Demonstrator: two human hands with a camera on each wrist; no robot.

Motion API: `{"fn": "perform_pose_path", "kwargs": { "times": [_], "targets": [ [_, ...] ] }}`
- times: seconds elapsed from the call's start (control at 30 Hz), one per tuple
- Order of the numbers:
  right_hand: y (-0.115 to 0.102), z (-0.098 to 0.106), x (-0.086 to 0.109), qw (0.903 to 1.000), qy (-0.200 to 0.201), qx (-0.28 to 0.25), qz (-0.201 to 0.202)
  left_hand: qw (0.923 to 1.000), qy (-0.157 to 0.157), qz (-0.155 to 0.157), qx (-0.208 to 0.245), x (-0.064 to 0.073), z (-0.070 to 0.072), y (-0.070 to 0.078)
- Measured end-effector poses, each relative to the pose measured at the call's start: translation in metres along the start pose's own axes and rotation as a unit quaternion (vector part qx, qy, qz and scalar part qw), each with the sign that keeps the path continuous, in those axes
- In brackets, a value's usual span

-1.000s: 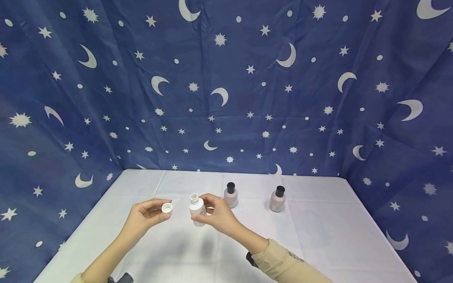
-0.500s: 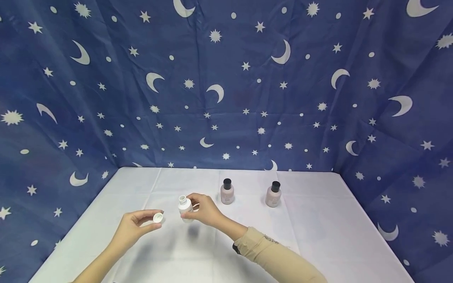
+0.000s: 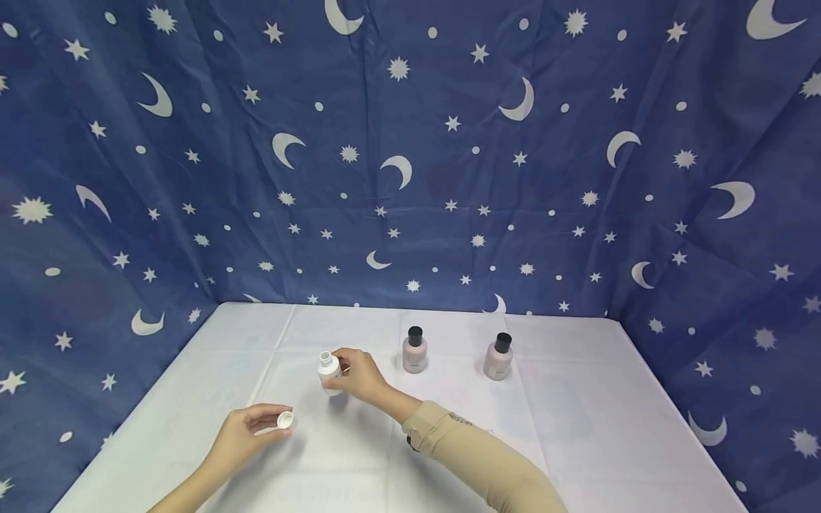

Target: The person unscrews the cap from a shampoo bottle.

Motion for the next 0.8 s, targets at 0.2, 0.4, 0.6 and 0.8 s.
{"fn": "perform_pose_path", "kwargs": {
  "times": [0.2,0.4,0.6,0.8],
  "targets": [
    [0.013,-0.008,-0.008,0.9995,0.005,0.021,-0.022,0.9992,-0.04,-0.007,-0.001,-0.006,-0.008,-0.005],
    [0.016,-0.016,-0.021,0.9986,0.008,0.044,-0.029,0.9977,-0.061,-0.018,-0.021,-0.013,-0.019,-0.008],
    [0.018,-0.018,-0.037,0.9954,0.016,0.087,-0.036,0.9944,-0.098,-0.03,-0.027,-0.024,-0.035,-0.013],
    [0.028,-0.019,-0.048,0.9957,0.025,0.079,-0.043,0.9936,-0.109,-0.015,-0.024,-0.03,-0.044,-0.024]
  ]
}}
Point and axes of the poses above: each hand's wrist, its own x-axis away from the middle knuckle, its own z-axis out of the back of the hand, y = z × x, the point moved 8 cm from there along -x, towards the middle knuckle, and after that the axes turned 10 degrees about z, right-handed, at the moved point
